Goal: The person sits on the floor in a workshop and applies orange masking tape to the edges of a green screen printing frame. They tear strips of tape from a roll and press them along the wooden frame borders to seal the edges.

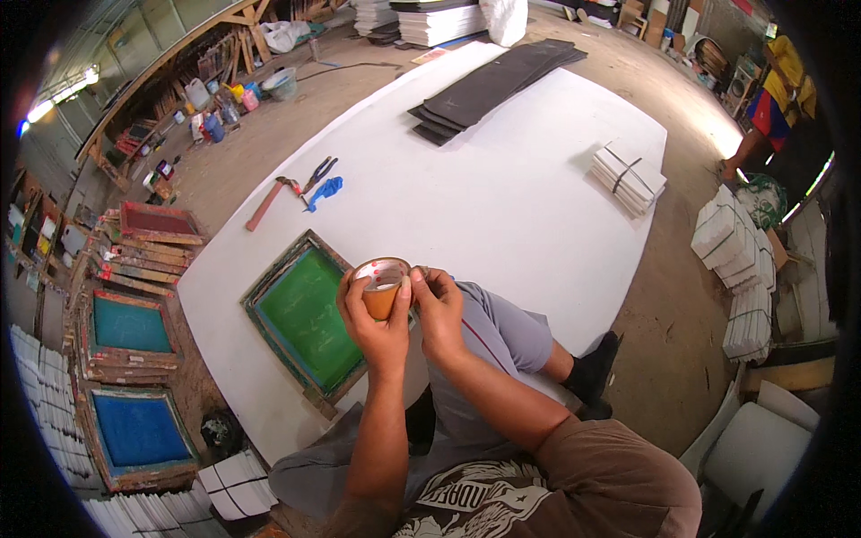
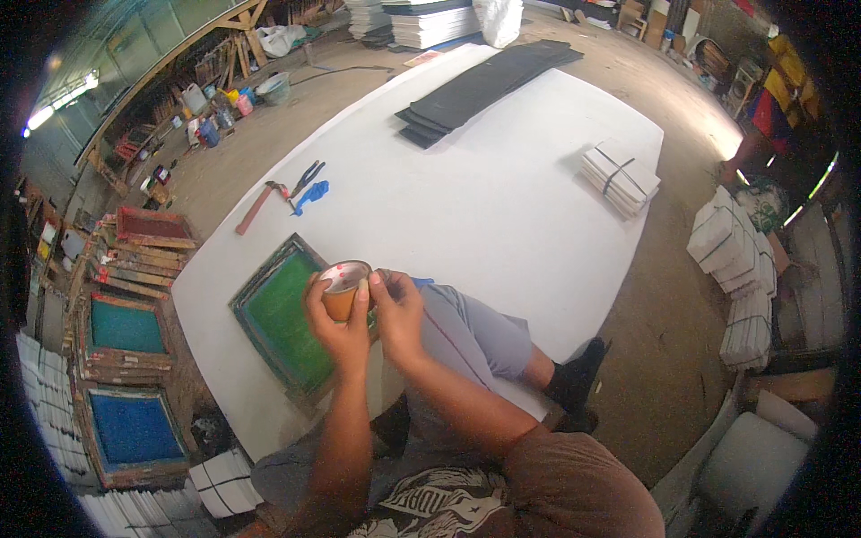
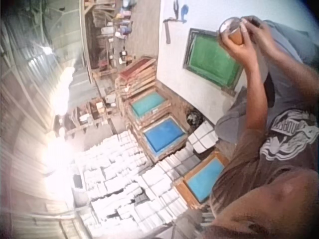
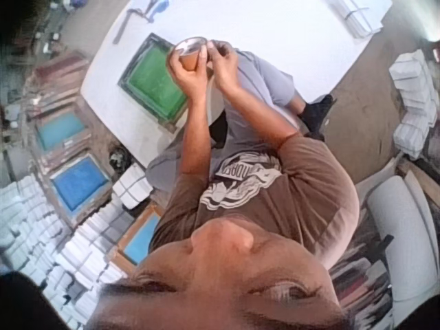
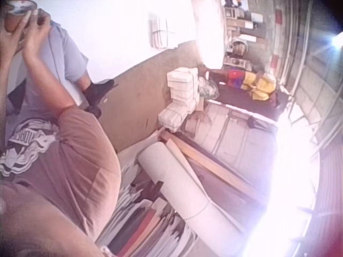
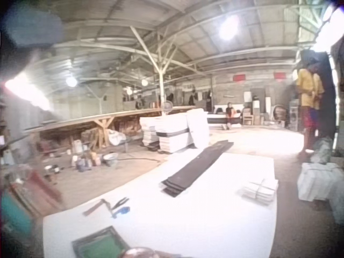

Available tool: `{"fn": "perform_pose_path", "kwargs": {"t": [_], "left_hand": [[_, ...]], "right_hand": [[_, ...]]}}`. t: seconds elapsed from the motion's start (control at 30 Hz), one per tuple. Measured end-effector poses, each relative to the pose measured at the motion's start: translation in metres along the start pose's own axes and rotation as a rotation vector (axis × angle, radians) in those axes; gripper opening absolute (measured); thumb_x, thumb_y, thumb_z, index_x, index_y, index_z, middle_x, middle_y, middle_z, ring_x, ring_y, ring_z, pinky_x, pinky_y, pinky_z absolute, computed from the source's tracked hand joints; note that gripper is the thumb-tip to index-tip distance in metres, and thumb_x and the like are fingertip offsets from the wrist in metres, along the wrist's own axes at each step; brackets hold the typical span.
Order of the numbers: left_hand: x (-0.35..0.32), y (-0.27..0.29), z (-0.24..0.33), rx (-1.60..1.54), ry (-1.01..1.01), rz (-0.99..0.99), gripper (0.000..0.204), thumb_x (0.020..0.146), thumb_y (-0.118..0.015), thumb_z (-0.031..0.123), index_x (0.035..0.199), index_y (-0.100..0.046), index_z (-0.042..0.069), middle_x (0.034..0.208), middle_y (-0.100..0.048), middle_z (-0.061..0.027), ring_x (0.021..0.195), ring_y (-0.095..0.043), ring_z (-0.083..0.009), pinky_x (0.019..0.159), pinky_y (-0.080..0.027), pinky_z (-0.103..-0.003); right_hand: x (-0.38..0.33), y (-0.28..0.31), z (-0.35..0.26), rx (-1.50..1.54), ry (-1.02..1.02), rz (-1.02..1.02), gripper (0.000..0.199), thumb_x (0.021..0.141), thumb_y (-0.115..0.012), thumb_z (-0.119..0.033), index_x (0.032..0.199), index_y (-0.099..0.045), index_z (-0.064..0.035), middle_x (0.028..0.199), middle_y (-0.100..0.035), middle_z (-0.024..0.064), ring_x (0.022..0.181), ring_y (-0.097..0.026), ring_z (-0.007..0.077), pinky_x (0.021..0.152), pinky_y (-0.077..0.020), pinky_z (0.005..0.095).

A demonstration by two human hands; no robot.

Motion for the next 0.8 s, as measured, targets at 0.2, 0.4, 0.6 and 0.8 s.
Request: {"fn": "perform_pose_path", "kwargs": {"t": [0.2,0.4,0.6,0.8], "left_hand": [[0.0,-0.002,0.001,-0.027,0.019,0.012,0.052,0.083,-0.084,0.02,0.122,-0.056,0.001,0.133,-0.055,-0.0233,0.126,-0.053,-0.0408,0.106,-0.043,-0.051],[0.003,0.009,0.005,-0.004,-0.023,0.01,0.053,0.083,-0.085,0.023,0.122,-0.055,0.003,0.133,-0.054,-0.0231,0.121,-0.055,-0.0419,0.098,-0.049,-0.051],[0.001,0.035,-0.015,-0.017,0.038,0.043,0.052,0.084,-0.084,0.026,0.121,-0.056,0.002,0.128,-0.057,-0.0226,0.119,-0.057,-0.0407,0.097,-0.049,-0.051],[-0.018,0.073,-0.08,-0.206,0.347,0.078,0.048,0.088,-0.082,0.027,0.119,-0.059,-0.001,0.118,-0.062,-0.0184,0.11,-0.061,-0.0301,0.092,-0.051,-0.042]], "right_hand": [[0.005,0.007,-0.001,-0.124,0.101,0.031,0.017,0.102,-0.063,-0.017,0.099,-0.063,-0.0002,0.085,-0.064,0.0032,0.073,-0.056,0.0087,0.063,-0.0474,0.0254],[-0.002,-0.003,-0.023,-0.427,0.192,0.094,0.025,0.103,-0.062,-0.018,0.088,-0.06,0.0022,0.073,-0.063,0.0038,0.064,-0.054,0.0085,0.056,-0.0466,0.0276],[0.005,-0.009,0.006,-0.647,0.177,0.031,0.026,0.104,-0.06,-0.019,0.092,-0.061,0.004,0.074,-0.064,0.0067,0.064,-0.057,0.0114,0.057,-0.0486,0.0298],[0.006,-0.027,0.064,-0.616,-0.042,-0.139,0.025,0.104,-0.059,-0.018,0.099,-0.062,0.0066,0.08,-0.066,0.0094,0.066,-0.063,0.0155,0.06,-0.0557,0.0322]]}}
Point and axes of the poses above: each hand's wrist, its own x-axis towards the middle knuckle, its own y-axis out of the back of the hand, z = x × y, the point moved 9 cm from there along x, towards the middle knuckle
